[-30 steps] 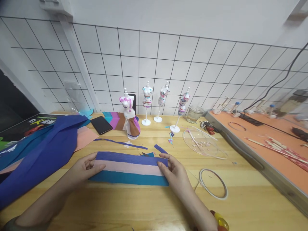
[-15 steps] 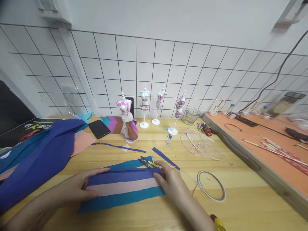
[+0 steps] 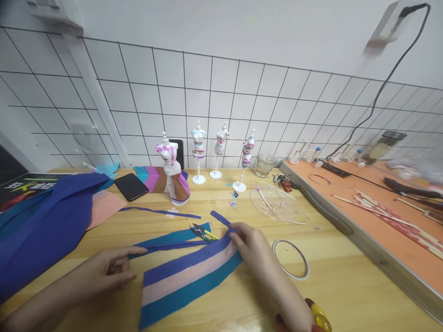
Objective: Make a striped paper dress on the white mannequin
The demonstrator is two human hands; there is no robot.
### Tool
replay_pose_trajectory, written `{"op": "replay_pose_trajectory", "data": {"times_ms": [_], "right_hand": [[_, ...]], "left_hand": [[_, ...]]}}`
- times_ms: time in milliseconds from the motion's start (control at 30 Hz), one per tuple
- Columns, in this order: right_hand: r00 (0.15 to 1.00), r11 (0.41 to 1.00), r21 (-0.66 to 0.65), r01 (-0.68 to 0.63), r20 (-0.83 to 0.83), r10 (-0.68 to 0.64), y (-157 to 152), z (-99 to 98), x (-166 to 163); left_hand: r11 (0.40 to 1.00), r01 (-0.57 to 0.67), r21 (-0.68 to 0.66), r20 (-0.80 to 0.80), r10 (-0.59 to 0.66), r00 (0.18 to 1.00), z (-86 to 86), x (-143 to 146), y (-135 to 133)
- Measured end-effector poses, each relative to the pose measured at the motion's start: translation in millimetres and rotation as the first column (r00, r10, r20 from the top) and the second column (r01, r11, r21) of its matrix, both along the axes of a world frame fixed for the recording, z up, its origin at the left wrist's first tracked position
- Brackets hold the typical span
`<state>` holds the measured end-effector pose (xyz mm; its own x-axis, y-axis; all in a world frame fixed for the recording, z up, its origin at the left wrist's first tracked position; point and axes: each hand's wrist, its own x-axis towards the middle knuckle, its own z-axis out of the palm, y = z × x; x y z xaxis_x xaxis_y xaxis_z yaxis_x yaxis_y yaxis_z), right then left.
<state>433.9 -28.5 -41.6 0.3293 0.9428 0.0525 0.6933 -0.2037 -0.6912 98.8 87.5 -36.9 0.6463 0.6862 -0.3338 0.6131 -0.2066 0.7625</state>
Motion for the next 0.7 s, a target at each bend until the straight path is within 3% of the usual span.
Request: {"op": "replay_pose_trajectory", "data": {"times_ms": [200, 333, 500, 700], "right_hand": [[0.985, 0.989, 0.06, -0.134, -0.097, 0.139, -1.4, -5.8, -48.2], [0.98, 0.983, 0.081, -0.167, -0.094, 0.174, -3.4, -3.2, -67.4], [0.986, 0.988, 0.092, -0.123, -0.101, 0.133, -4.0, 1.9, -63.9], [0.988, 0.994, 0.104, -0.027, -0.15, 0.042, -1.9, 7.8, -41.0]], "left_hand": [[0.969, 0.067, 0.236, -0.062, -0.054, 0.997, -0.8, 23.8, -17.8], [0.946, 0.143, 0.292, -0.132, -0.108, 0.985, 1.9, 35.7, -34.5], [0.884, 0.352, 0.308, -0.307, -0.258, 0.916, 4.2, 44.7, -40.9], [0.884, 0.366, 0.29, -0.324, -0.269, 0.907, 2.7, 41.1, -30.8]]}}
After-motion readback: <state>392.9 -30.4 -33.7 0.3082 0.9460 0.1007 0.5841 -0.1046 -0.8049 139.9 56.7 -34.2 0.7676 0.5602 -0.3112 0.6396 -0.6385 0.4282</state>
